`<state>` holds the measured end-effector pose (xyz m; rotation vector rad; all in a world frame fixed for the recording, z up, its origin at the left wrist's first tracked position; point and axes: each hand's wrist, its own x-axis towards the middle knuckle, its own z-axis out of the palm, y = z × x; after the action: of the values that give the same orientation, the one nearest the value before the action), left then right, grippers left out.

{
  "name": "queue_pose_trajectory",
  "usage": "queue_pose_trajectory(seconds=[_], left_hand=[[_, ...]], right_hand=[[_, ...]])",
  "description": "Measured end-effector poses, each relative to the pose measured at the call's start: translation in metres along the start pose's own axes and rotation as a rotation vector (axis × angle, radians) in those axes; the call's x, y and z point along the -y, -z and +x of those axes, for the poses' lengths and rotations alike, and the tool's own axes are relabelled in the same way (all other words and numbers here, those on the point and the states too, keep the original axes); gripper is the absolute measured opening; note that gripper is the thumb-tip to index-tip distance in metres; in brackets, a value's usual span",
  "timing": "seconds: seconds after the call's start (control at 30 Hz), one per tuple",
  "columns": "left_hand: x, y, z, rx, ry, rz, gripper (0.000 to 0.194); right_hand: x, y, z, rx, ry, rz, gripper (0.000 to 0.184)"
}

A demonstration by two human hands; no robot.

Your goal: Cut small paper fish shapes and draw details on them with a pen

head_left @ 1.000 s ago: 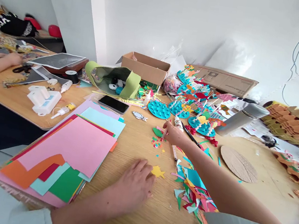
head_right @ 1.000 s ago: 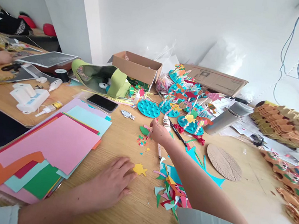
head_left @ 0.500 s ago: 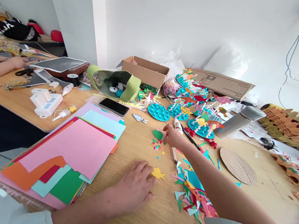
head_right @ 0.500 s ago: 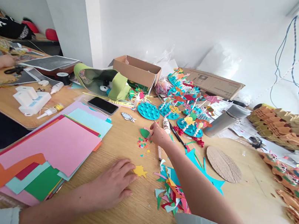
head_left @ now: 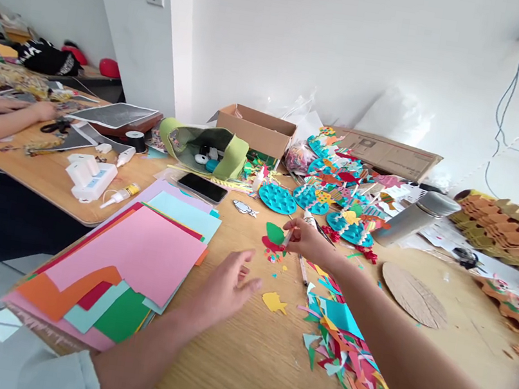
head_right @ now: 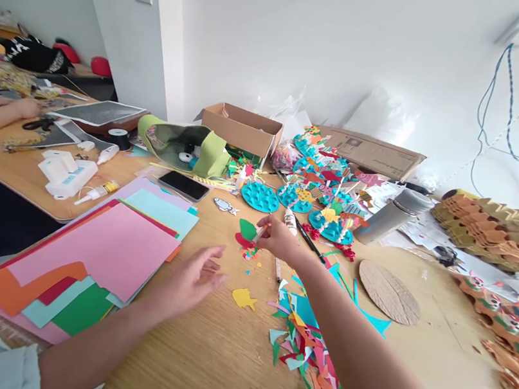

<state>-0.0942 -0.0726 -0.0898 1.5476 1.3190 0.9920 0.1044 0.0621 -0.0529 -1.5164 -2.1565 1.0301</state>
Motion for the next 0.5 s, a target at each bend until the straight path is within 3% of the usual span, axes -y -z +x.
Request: queue_pose_trajectory(seconds=[0.1,0.2,0.33,0.5], left_hand=[[0.004,0.004,0.009,-0.083,0.215,-0.39,0.054],[0.006,0.005,0.014,-0.044,0.245,-0.608,0.045],[0.009,0.005,0.015,-0.06,0.254,-0.588,0.031],[0.012,0.004,0.016,-0.11,0.26,-0.451,0.015]], right_hand=[[0.016,-0.02,-0.016,0.091,0.047,0.06,0.035],[0.027,-0.04,-0.027,0.136,0.075,0.076,0.035],[0.031,-0.051,-0.033,0.133,0.072,0.072,0.034],[0.023,-0.05,-0.033,0.12,0.053,0.088,0.032]])
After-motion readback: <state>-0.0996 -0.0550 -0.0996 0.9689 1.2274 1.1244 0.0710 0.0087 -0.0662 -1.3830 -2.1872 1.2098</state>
